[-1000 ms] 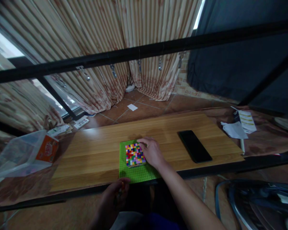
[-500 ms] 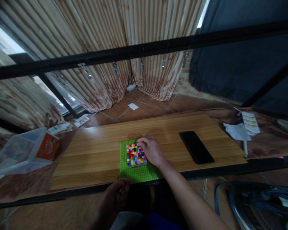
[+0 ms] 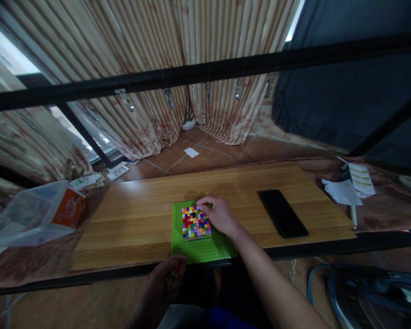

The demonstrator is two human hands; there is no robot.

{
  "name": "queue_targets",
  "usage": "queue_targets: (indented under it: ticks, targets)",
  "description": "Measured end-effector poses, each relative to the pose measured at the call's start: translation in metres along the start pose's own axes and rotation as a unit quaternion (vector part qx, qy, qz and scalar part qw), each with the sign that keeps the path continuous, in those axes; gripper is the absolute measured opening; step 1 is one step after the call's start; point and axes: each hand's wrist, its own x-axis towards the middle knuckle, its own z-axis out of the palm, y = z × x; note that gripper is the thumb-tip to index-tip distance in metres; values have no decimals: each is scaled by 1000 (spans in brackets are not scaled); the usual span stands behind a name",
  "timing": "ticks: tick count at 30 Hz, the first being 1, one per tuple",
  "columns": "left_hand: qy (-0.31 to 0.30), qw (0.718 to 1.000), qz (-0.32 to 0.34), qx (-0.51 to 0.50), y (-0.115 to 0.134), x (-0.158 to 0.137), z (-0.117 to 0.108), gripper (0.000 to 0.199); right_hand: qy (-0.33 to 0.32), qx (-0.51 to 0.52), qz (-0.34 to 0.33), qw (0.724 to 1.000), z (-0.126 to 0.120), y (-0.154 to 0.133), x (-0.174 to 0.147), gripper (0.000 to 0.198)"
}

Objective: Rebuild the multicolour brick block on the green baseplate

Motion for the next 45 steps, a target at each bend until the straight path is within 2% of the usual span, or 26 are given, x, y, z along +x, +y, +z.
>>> queue_targets:
  ticks: [5,10,19,23,27,29,32,34,36,38,41,45]
  targets:
    - [-11,1000,1,-6,-2,2,-2,28,35,68,-9,997,5,3,-1,19]
    - [-13,1000,-5,-5,-4,6,-3,29,38,108,-4,993,9,8,-4,31]
    - [3,1000,0,-11,15,0,15,30,28,76,2,997,9,5,-2,37]
    - [-17,999,25,-24,20,-3,21,31,17,56,-2,998,7,5,2,36]
    - [-41,997,62,-34,21,-10,23,30,0,95,2,996,7,9,1,37]
    - [-52,996,67,-42,22,-14,24,30,25,138,4,990,6,11,-2,39]
    - [-57,994,68,-57,24,-18,24,30,118,195,18,973,4,10,-11,36]
    - [-54,994,67,-65,25,-19,25,30,180,202,39,962,3,6,-20,32]
    - [-50,994,68,-70,26,-18,26,29,208,194,55,957,3,-1,-34,27]
    - [-51,994,72,-68,26,-18,28,29,187,178,54,965,5,-11,-51,23]
    - [-74,992,84,-63,27,-17,33,31,106,142,38,983,10,-28,-77,20]
    - [-114,988,87,-53,27,-20,39,34,22,119,21,992,17,-46,-100,18]
